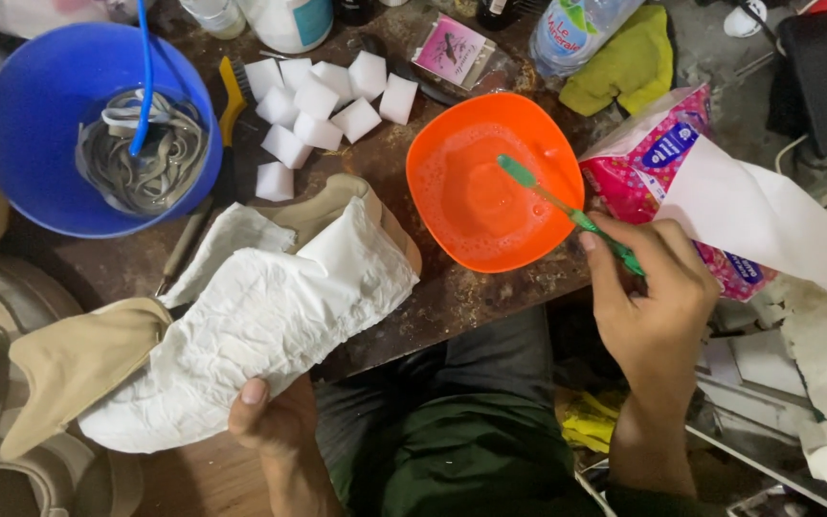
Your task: The person cleans the interior of a beige sneaker by inserting paper, then uses a toothbrush dipped in soapy water to scrub the inside surface repeatedly. The person handles the shoe, paper, toothbrush, and a bowl of soapy water throughout the process.
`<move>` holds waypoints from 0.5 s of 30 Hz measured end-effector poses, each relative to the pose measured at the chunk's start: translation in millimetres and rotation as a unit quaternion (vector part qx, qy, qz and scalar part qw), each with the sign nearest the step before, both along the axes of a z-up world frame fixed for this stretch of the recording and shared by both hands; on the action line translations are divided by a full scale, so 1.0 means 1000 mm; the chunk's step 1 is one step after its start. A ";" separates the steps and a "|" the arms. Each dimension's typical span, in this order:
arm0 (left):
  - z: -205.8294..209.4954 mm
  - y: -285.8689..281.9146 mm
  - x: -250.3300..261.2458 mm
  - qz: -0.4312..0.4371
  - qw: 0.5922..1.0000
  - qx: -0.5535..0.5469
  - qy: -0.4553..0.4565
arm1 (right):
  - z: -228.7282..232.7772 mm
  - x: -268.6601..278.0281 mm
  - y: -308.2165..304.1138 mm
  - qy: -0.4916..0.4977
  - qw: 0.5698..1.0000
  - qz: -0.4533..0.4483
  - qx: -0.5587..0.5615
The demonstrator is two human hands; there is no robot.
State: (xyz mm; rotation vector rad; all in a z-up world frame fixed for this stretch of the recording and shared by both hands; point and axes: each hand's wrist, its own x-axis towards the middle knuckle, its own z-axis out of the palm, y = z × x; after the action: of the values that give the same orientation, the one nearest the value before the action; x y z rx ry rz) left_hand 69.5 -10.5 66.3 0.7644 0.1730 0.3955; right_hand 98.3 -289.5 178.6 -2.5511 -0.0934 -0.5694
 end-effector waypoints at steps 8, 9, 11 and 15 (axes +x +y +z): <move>-0.032 0.001 -0.014 0.008 0.999 -0.027 0.040 | -0.033 -0.034 0.031 -0.070 0.995 -0.010 0.076; -0.025 0.004 -0.015 0.027 0.998 -0.021 0.045 | -0.038 -0.036 0.042 -0.064 0.994 0.007 0.084; -0.012 0.005 -0.009 -0.042 0.998 -0.005 0.041 | -0.046 -0.042 0.059 -0.046 0.989 0.065 0.128; -0.021 0.008 -0.013 -0.035 0.999 0.005 0.033 | -0.066 -0.045 0.090 -0.077 0.979 0.119 0.150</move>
State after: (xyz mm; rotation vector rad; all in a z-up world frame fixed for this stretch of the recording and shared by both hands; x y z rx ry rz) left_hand 56.4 -2.9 45.5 0.7925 0.2064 0.3053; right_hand 52.9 -199.9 112.7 -2.1635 -0.3358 -0.6334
